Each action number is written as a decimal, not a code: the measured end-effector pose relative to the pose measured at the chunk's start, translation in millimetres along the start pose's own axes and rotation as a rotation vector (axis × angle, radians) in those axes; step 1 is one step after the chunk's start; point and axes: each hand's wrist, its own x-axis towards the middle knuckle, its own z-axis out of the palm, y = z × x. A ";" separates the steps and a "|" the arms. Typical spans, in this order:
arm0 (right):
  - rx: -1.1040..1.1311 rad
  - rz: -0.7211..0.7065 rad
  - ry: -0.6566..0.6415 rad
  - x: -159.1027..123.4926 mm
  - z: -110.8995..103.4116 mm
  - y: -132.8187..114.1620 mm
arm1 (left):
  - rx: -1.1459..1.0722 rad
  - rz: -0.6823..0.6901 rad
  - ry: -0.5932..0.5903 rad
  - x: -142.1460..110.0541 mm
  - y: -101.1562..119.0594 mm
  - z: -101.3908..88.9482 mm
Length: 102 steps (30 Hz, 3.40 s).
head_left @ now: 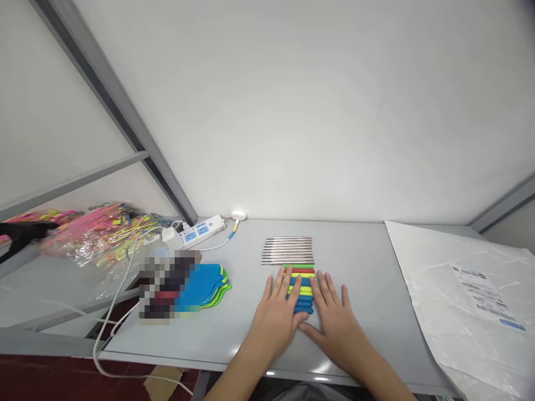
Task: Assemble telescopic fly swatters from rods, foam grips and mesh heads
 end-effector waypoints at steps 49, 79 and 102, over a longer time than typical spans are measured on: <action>0.228 0.040 0.068 179.2 -48.0 25.1 | -0.282 0.015 0.017 52.0 -15.2 0.6; 0.387 0.223 0.296 215.6 -1.0 80.9 | -0.572 -0.662 0.403 167.5 -146.8 24.4; 0.486 0.205 0.374 205.7 -4.5 81.4 | -0.813 -0.701 0.349 152.8 -159.4 16.2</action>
